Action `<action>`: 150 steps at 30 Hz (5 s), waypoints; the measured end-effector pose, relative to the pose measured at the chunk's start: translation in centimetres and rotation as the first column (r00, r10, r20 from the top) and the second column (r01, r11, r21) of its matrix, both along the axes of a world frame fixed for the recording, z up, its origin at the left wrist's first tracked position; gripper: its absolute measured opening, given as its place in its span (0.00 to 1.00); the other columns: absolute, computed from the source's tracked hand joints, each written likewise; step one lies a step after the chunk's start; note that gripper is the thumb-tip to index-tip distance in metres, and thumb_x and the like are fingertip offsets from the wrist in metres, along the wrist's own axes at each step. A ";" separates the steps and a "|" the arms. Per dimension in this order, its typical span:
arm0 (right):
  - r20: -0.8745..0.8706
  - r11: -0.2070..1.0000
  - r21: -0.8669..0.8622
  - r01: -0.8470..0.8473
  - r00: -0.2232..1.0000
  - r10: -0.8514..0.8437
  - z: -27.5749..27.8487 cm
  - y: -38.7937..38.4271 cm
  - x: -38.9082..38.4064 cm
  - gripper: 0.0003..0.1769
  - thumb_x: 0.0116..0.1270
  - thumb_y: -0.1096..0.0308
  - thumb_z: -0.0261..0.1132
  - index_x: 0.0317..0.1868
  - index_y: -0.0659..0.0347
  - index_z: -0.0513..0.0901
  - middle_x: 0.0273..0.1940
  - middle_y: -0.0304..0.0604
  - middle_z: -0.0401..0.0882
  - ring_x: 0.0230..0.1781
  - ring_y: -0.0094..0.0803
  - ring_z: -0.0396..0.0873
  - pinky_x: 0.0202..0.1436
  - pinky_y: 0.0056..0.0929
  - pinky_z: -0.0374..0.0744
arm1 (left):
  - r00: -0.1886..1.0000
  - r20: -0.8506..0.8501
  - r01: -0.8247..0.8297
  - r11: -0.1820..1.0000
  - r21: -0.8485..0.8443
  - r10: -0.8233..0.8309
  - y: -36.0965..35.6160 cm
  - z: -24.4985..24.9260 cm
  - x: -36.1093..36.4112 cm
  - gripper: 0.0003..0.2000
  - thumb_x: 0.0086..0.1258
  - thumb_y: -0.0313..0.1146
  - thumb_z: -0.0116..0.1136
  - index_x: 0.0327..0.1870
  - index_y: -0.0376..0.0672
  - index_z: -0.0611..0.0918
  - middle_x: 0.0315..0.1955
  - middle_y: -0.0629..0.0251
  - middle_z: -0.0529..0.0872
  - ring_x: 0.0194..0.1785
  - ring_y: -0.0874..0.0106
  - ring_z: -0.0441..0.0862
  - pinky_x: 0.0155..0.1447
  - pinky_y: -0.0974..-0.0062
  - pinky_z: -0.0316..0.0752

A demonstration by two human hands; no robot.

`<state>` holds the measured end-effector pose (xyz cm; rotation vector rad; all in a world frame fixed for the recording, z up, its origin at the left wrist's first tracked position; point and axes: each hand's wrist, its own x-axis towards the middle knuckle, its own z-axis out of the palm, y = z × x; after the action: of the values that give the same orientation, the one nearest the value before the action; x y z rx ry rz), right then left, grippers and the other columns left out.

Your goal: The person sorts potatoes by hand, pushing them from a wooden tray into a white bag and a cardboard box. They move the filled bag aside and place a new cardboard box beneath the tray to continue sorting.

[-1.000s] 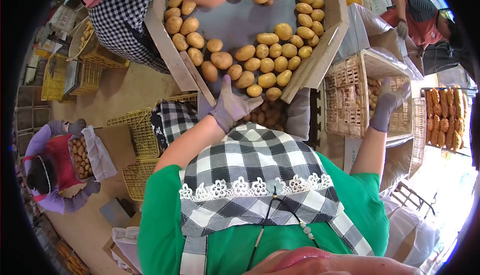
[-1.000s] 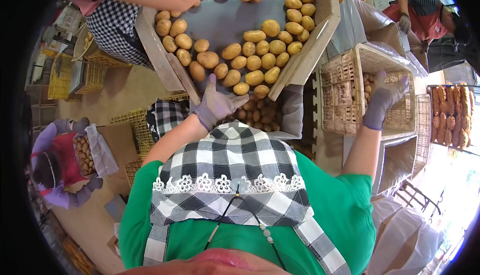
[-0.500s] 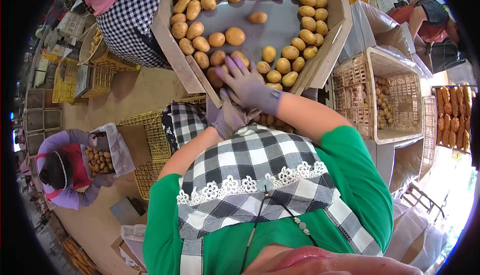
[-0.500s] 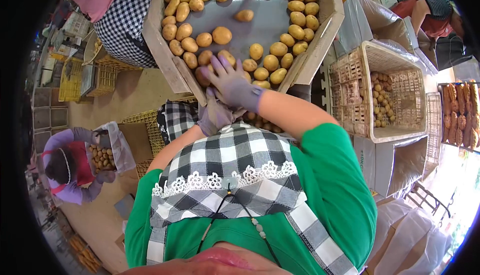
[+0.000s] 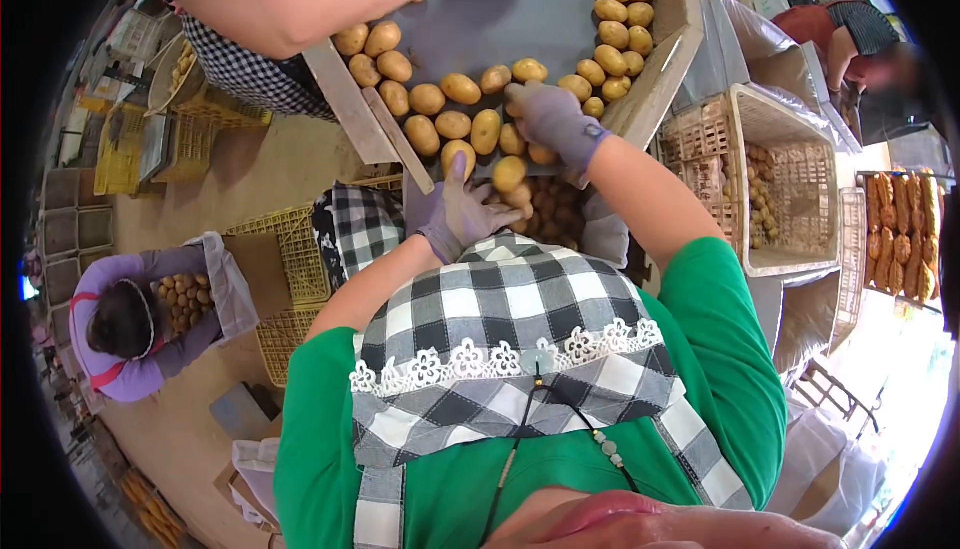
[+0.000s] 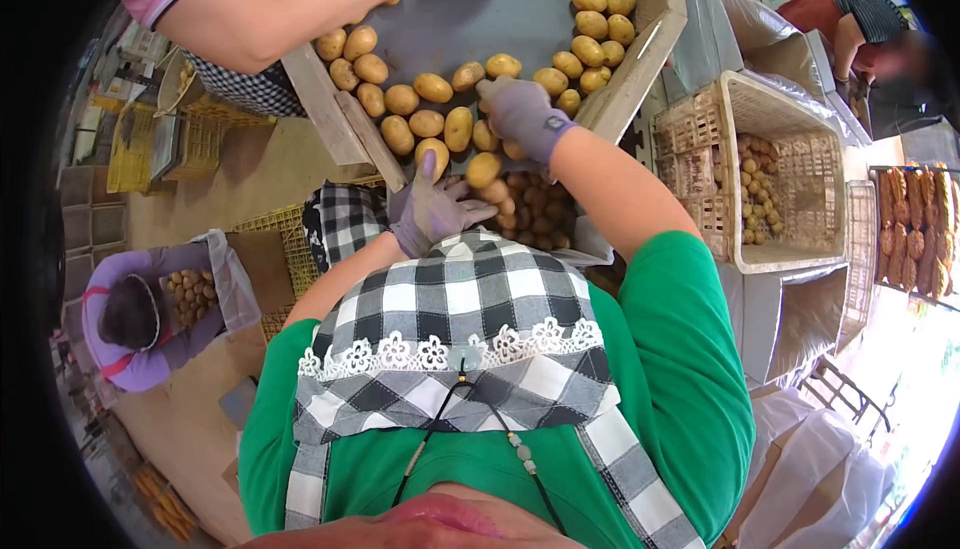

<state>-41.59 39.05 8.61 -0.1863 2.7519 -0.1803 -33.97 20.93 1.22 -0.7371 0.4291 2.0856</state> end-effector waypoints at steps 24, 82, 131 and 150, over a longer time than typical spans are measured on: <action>-0.572 0.878 0.169 -0.447 0.681 0.457 -3.8 -0.9 -2.3 0.25 0.62 0.45 0.60 0.60 0.33 0.75 0.68 0.34 0.66 0.70 0.41 0.61 0.71 0.51 0.57 | 0.988 -0.025 -0.152 0.987 -0.045 0.151 -0.5 -0.2 0.2 0.45 0.69 0.67 0.37 0.73 0.36 0.48 0.72 0.43 0.50 0.74 0.45 0.51 0.73 0.44 0.55; -0.465 0.961 -0.239 0.140 0.852 -0.240 4.6 9.7 -1.3 0.27 0.60 0.50 0.67 0.55 0.56 0.79 0.48 0.51 0.82 0.49 0.46 0.81 0.54 0.41 0.77 | 0.974 -0.214 -0.031 0.886 -0.463 -0.078 -1.7 -1.6 -0.1 0.48 0.59 0.78 0.35 0.75 0.56 0.44 0.72 0.57 0.53 0.73 0.48 0.56 0.70 0.35 0.53; -0.405 0.974 0.016 0.228 0.892 -0.202 -1.2 -3.7 -3.2 0.37 0.67 0.43 0.50 0.73 0.46 0.55 0.75 0.46 0.48 0.75 0.63 0.41 0.65 0.78 0.47 | 0.956 -0.265 -0.042 0.830 -0.555 -0.129 -3.7 -5.3 0.0 0.14 0.65 0.32 0.52 0.52 0.41 0.74 0.49 0.52 0.76 0.55 0.54 0.73 0.59 0.40 0.68; -0.196 0.868 -0.282 -0.408 0.910 0.364 -2.5 0.0 5.3 0.30 0.60 0.47 0.63 0.61 0.50 0.76 0.60 0.54 0.74 0.68 0.51 0.65 0.71 0.44 0.62 | 0.930 -0.353 0.159 0.980 0.118 -0.108 -3.5 -3.7 0.1 0.23 0.59 0.29 0.47 0.59 0.42 0.71 0.60 0.52 0.71 0.65 0.52 0.67 0.70 0.40 0.57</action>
<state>-36.32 39.01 6.08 -0.8617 2.7298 -0.5169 -33.87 17.40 -2.52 -0.2460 0.4983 2.0925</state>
